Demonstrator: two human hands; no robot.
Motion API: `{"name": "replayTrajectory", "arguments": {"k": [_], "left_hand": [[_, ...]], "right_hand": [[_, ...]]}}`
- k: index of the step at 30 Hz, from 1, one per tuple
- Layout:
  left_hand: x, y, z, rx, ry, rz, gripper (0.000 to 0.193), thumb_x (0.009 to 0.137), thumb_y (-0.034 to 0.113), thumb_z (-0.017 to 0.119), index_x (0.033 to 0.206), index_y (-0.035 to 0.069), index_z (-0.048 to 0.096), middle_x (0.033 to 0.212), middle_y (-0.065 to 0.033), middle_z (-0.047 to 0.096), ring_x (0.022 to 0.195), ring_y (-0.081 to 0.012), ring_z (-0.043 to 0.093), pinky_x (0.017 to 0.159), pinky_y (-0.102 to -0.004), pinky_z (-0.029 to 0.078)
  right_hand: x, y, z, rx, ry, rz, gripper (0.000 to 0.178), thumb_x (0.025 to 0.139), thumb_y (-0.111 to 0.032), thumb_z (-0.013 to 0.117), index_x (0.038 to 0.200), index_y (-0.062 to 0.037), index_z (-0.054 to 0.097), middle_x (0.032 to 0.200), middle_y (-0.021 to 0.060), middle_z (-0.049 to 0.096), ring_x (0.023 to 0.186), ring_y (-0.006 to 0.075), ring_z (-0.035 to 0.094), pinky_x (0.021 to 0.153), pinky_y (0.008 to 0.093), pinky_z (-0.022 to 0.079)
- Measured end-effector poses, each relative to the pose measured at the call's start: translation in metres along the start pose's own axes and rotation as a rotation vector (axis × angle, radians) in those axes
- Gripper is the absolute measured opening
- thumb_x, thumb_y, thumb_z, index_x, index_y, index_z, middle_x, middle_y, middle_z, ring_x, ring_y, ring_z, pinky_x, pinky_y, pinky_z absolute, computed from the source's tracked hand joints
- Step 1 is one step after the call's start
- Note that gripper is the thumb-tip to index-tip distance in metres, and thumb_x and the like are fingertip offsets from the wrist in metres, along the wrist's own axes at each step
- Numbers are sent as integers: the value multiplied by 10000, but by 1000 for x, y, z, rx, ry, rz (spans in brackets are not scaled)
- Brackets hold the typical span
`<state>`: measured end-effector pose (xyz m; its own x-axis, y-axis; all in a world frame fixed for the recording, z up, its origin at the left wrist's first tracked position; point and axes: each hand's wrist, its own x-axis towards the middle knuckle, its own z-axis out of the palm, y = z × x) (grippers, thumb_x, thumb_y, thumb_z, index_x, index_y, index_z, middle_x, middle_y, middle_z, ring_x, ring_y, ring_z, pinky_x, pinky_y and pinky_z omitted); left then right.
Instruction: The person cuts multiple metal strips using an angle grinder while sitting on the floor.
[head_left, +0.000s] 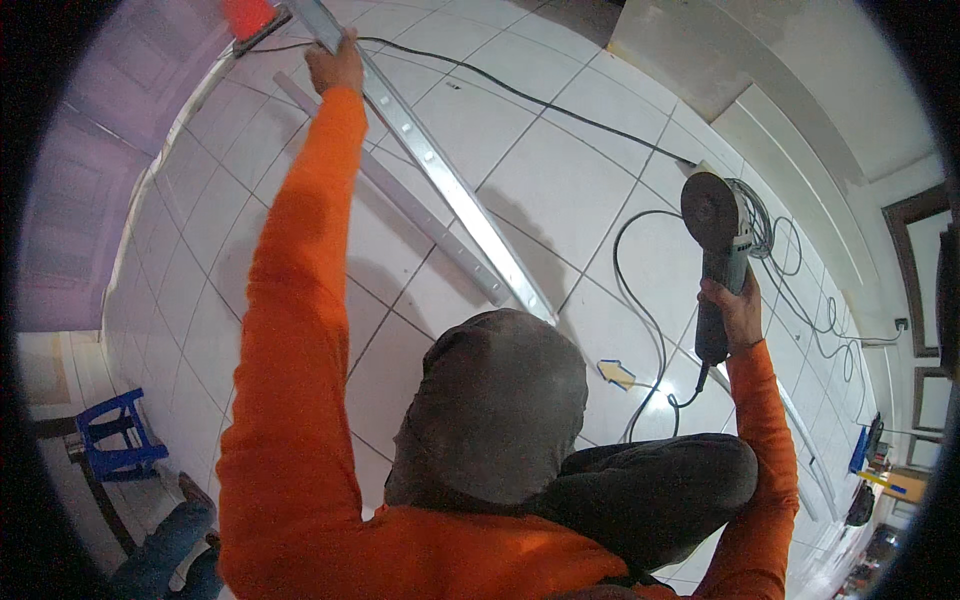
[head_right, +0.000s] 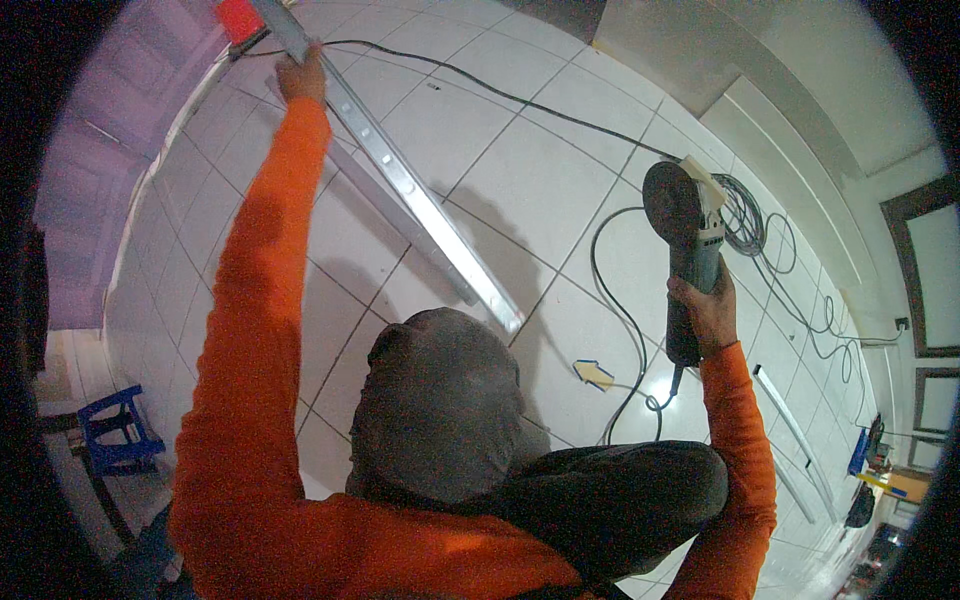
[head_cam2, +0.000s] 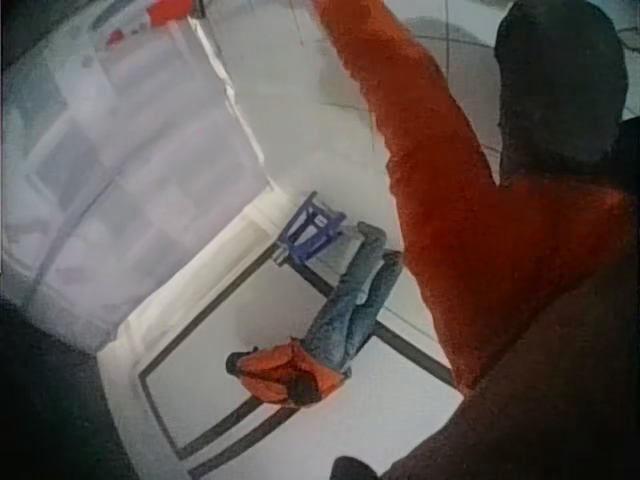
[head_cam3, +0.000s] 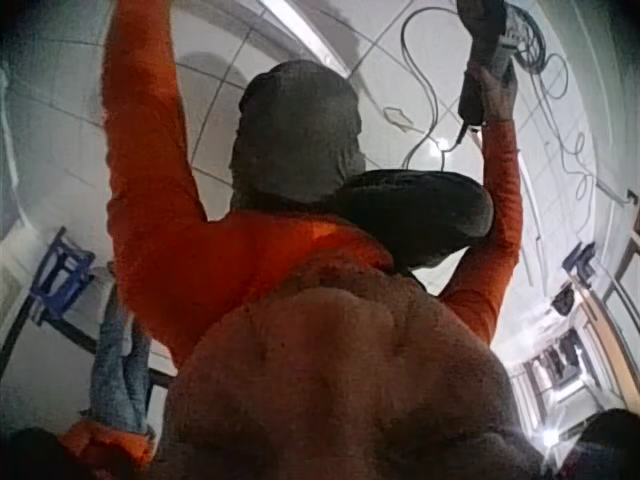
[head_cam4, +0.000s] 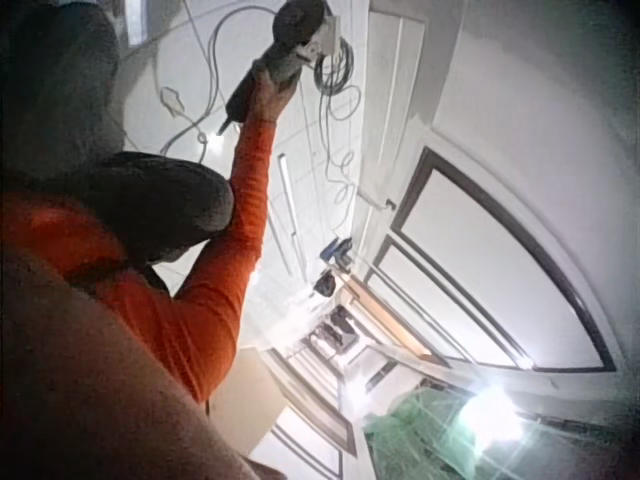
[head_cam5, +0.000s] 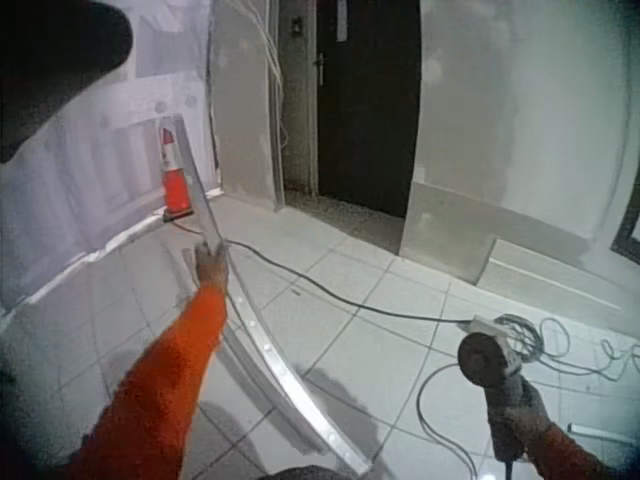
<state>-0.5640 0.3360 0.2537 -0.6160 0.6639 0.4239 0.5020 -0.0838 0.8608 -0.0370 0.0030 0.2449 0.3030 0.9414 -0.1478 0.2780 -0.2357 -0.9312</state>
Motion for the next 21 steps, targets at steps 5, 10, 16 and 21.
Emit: {"name": "replayTrajectory", "arguments": {"k": [5, 10, 16, 21], "left_hand": [[-79, -80, 25, -96, -152, -240, 569, 773, 363, 746, 1073, -76, 544, 1054, -235, 621, 992, -353, 603, 876, -424, 462], [-149, -145, 41, -30, -294, -572, 599, 733, 361, 764, 1090, -69, 549, 1034, -235, 644, 986, -381, 617, 872, -428, 477], [-126, -214, 6, 37, 3, -442, 726, 723, 343, 770, 1251, -60, 476, 1187, -253, 576, 1079, -408, 578, 900, -430, 483], [-162, -148, 57, 77, -358, -768, 908, 748, 309, 737, 1423, -21, 227, 1333, -279, 451, 1182, -435, 499, 981, -445, 454]], "right_hand": [[0, 15, 0, 36, -19, -65, 568, 670, -135, 745, 1175, -22, 509, 932, 61, 603, 755, 174, 589, 701, 315, 519], [-6, 10, -3, 40, -13, 32, 547, 682, -118, 733, 1172, -30, 506, 923, 52, 591, 765, 168, 585, 683, 312, 520], [-8, 5, 23, 142, -138, 31, 544, 684, -119, 737, 1169, -31, 507, 925, 52, 588, 769, 160, 584, 673, 300, 519], [-7, 9, 1, 9, -9, 64, 559, 679, -163, 743, 1170, -24, 514, 910, 54, 584, 749, 164, 583, 665, 304, 516]]}}
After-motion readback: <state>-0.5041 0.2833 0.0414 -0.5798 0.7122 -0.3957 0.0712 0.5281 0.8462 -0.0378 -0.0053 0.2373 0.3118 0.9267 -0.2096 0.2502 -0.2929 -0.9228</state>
